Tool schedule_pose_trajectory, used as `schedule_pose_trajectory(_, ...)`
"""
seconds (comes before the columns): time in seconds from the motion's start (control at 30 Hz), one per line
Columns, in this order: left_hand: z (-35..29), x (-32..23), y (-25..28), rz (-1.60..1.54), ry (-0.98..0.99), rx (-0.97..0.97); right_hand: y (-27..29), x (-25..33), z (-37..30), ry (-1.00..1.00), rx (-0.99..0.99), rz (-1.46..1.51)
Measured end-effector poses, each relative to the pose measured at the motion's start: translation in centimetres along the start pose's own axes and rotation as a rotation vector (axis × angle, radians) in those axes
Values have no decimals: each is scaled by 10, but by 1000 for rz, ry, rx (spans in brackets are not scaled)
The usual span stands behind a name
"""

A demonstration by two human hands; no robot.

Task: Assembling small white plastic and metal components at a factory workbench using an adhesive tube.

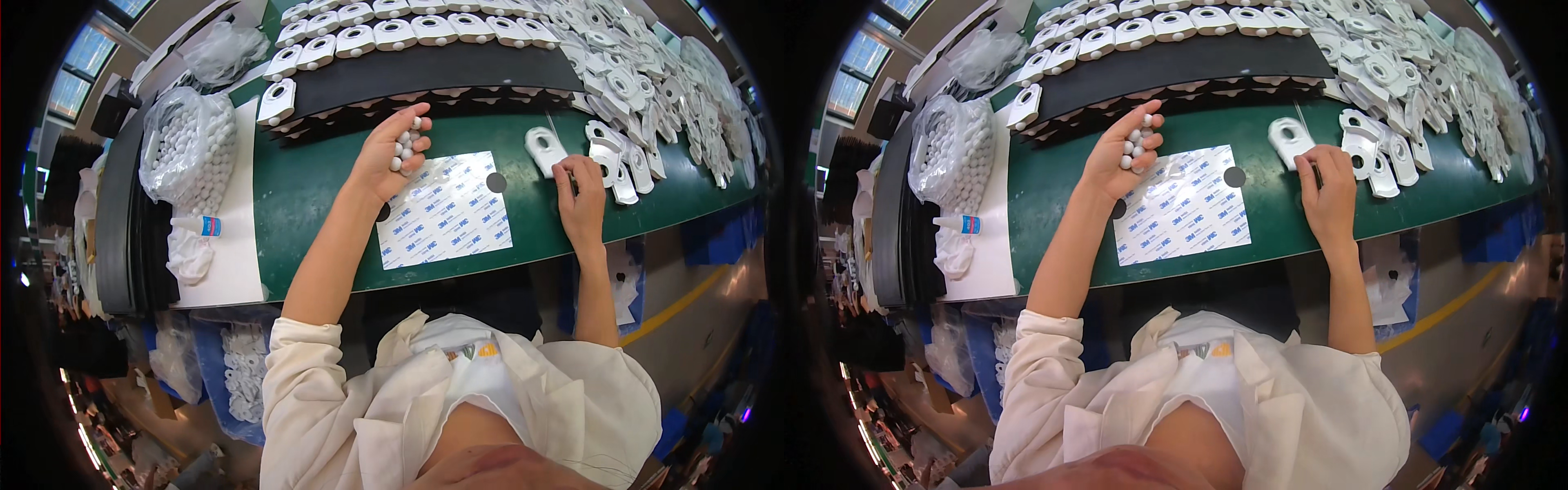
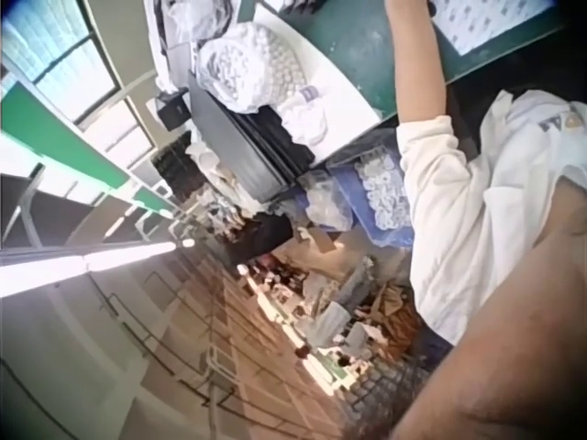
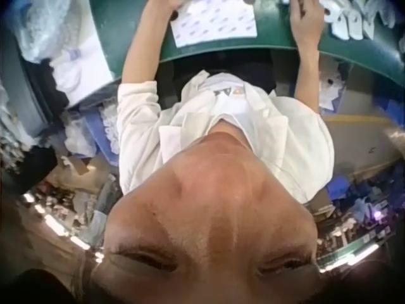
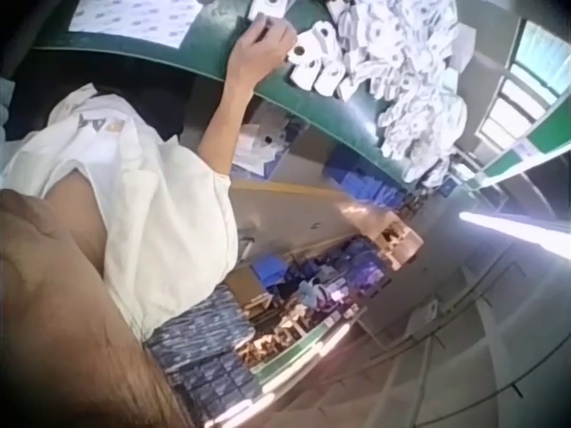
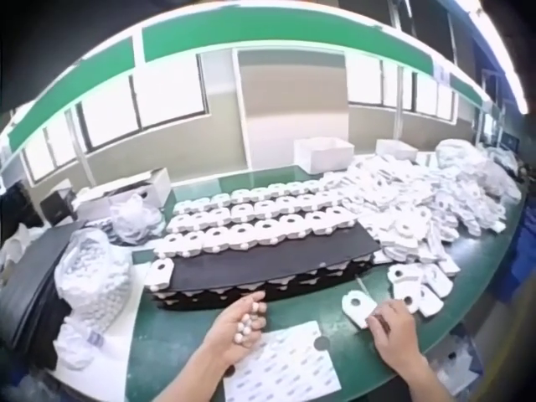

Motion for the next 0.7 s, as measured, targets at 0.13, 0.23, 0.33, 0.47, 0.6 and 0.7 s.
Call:
schedule_pose_trajectory(0.13, -1, 4, 0, -83, 50, 3, -5, 3, 7, -33, 160, -97)
schedule_pose_trajectory(0.23, -3, 2, -3, -76, 43, 34, 9, 31, 17, 191, 60, -156)
schedule_pose_trajectory(0.33, -5, 0, -8, -34, 21, 40, 0, 17, 25, 109, 257, -161)
schedule_pose_trajectory(0.47, -4, -5, -17, 4, -42, 112, -9, 26, 34, 41, 497, -311)
schedule_pose_trajectory(0.6, -4, -11, -19, 45, -102, 125, -15, 56, 35, 174, 591, -171)
schedule_pose_trajectory(0.7, -3, -11, -12, 71, -111, 78, -28, 75, 31, 148, 639, 149)
Point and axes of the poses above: each hand's wrist, its own z-axis towards the middle knuckle, its own y-axis out of the back of the hand, x = y × z, the point moved 9 cm from there along z, towards the middle knuckle, and after that the axes turned 12 degrees about -y, right-handed, at the moved point
